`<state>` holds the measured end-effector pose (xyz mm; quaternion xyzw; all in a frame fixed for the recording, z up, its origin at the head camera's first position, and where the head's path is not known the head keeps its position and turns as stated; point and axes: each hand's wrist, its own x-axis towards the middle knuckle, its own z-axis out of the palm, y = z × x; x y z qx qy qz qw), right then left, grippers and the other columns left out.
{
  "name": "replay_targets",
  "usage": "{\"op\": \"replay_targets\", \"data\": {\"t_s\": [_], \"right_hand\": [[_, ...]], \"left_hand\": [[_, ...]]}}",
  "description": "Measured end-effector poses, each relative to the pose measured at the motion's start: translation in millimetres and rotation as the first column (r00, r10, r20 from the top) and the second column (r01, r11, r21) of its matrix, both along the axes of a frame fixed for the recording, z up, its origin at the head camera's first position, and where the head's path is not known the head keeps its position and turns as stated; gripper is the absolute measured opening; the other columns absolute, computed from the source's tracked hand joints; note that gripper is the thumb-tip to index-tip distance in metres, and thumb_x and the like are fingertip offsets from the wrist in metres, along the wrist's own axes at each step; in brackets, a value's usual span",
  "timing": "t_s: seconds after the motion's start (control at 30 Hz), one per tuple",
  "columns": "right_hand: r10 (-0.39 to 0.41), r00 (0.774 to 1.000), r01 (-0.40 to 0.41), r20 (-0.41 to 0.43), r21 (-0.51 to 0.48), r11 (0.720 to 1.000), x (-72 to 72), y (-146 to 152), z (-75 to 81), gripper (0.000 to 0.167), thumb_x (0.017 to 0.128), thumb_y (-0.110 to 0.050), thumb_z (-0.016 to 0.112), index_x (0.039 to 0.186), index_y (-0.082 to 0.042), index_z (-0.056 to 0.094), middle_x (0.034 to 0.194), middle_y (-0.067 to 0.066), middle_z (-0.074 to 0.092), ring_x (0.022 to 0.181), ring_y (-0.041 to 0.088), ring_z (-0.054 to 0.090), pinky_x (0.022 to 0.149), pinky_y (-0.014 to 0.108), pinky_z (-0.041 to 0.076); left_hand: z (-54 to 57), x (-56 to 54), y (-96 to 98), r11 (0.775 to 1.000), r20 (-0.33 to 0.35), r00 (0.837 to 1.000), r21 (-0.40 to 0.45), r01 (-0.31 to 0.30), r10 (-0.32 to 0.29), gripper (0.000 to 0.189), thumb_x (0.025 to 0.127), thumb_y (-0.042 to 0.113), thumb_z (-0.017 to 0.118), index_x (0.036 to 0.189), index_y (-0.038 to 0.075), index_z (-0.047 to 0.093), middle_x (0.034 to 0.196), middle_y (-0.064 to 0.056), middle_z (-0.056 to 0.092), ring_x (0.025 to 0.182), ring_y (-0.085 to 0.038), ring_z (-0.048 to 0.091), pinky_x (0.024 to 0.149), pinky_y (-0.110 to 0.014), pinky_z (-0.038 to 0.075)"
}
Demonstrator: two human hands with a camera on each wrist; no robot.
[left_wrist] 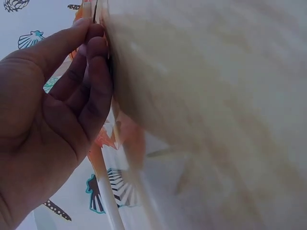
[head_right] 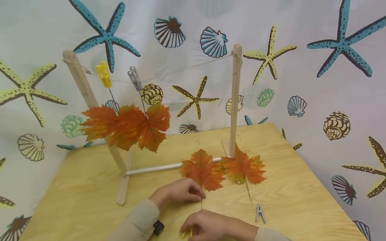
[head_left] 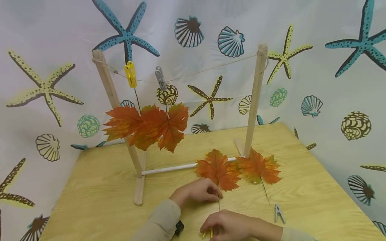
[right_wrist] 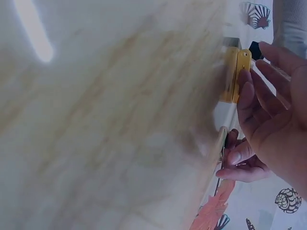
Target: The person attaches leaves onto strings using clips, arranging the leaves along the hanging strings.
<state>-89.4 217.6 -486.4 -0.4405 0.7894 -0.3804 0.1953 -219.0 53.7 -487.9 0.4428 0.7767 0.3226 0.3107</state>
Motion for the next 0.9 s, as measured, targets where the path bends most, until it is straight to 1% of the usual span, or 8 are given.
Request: {"op": "replay_targets", "data": {"t_s": [0.13, 0.27, 0.37, 0.5, 0.57, 0.67, 0.8, 0.9], "right_hand": [[0.085, 0.996, -0.084, -0.037, 0.04, 0.996, -2.5, -2.0, -2.7, 0.031, 0.102, -0.019, 0.059, 0.13, -0.007, 0.063, 0.128, 0.007, 0.065, 0.097, -0.002, 0.062, 0.082, 0.012, 0.051], [0.113, 0.992, -0.111, -0.046, 0.056, 0.992, -8.4, -1.8, -2.7, 0.032, 0.101, -0.017, 0.061, 0.131, -0.009, 0.063, 0.134, 0.007, 0.06, 0.1, -0.001, 0.061, 0.085, 0.012, 0.05], [0.111, 0.991, -0.105, -0.078, 0.068, 0.992, -12.8, -0.5, -2.8, 0.033, 0.097, -0.014, 0.066, 0.13, -0.011, 0.065, 0.133, 0.005, 0.058, 0.097, -0.001, 0.058, 0.083, 0.011, 0.049], [0.092, 0.99, -0.085, -0.103, 0.068, 0.994, -15.3, -0.6, -3.4, 0.035, 0.095, -0.016, 0.07, 0.129, -0.013, 0.066, 0.129, 0.002, 0.057, 0.095, -0.001, 0.054, 0.082, 0.011, 0.047], [0.081, 0.991, -0.073, -0.102, 0.073, 0.995, -15.4, -1.0, -2.9, 0.036, 0.094, -0.017, 0.07, 0.13, -0.014, 0.066, 0.128, 0.001, 0.057, 0.094, 0.0, 0.052, 0.082, 0.011, 0.046], [0.07, 0.987, -0.055, -0.146, 0.104, 0.993, -14.9, -0.8, -1.6, 0.034, 0.094, -0.019, 0.07, 0.128, -0.018, 0.067, 0.127, -0.003, 0.056, 0.093, -0.002, 0.051, 0.082, 0.009, 0.043], [0.07, 0.974, -0.042, -0.217, 0.134, 0.99, -11.8, 0.9, -1.6, 0.029, 0.096, -0.014, 0.066, 0.123, -0.023, 0.07, 0.121, -0.006, 0.057, 0.089, -0.005, 0.052, 0.079, 0.004, 0.041], [0.078, 0.966, -0.043, -0.247, 0.144, 0.989, -7.5, 1.6, -3.0, 0.029, 0.098, -0.01, 0.061, 0.121, -0.024, 0.072, 0.116, -0.007, 0.058, 0.09, -0.006, 0.054, 0.078, 0.002, 0.039]], "left_hand": [[-2.1, -3.6, -4.4, 0.999, 0.01, 1.0, -0.026, 0.018, -0.018, 0.014, 0.096, 0.012, 0.067, 0.104, 0.012, 0.078, 0.085, 0.003, 0.074, 0.066, 0.0, 0.057, 0.063, -0.017, 0.049], [0.4, -8.3, -8.9, 0.998, 0.011, 0.999, -0.055, 0.033, -0.032, 0.015, 0.096, 0.01, 0.066, 0.105, 0.013, 0.078, 0.088, 0.006, 0.074, 0.07, 0.001, 0.056, 0.066, -0.016, 0.048], [3.6, -11.3, -9.1, 0.996, 0.011, 0.998, -0.061, 0.066, -0.065, 0.016, 0.096, 0.009, 0.065, 0.105, 0.012, 0.078, 0.083, 0.006, 0.072, 0.067, 0.0, 0.054, 0.063, -0.016, 0.046], [7.1, -13.8, -6.6, 0.993, 0.017, 0.995, -0.061, 0.099, -0.098, 0.017, 0.092, 0.004, 0.067, 0.104, 0.01, 0.078, 0.078, 0.006, 0.07, 0.064, 0.001, 0.054, 0.06, -0.015, 0.044], [8.4, -14.7, -4.8, 0.993, 0.014, 0.994, -0.052, 0.105, -0.105, 0.018, 0.09, 0.002, 0.068, 0.103, 0.01, 0.078, 0.077, 0.006, 0.069, 0.065, 0.001, 0.054, 0.06, -0.015, 0.045], [9.8, -15.6, -1.7, 0.994, -0.001, 0.995, -0.033, 0.104, -0.104, 0.018, 0.088, -0.001, 0.068, 0.099, 0.01, 0.078, 0.077, 0.004, 0.07, 0.066, 0.001, 0.055, 0.061, -0.015, 0.046], [7.1, -14.2, 2.6, 0.994, -0.035, 0.993, -0.024, 0.108, -0.108, 0.015, 0.087, -0.001, 0.069, 0.092, 0.01, 0.078, 0.078, 0.005, 0.071, 0.066, 0.002, 0.055, 0.063, -0.015, 0.047], [2.2, -10.4, 4.1, 0.992, -0.039, 0.992, -0.035, 0.118, -0.119, 0.013, 0.087, 0.0, 0.07, 0.09, 0.01, 0.078, 0.078, 0.006, 0.071, 0.065, 0.003, 0.054, 0.063, -0.015, 0.047]]}}
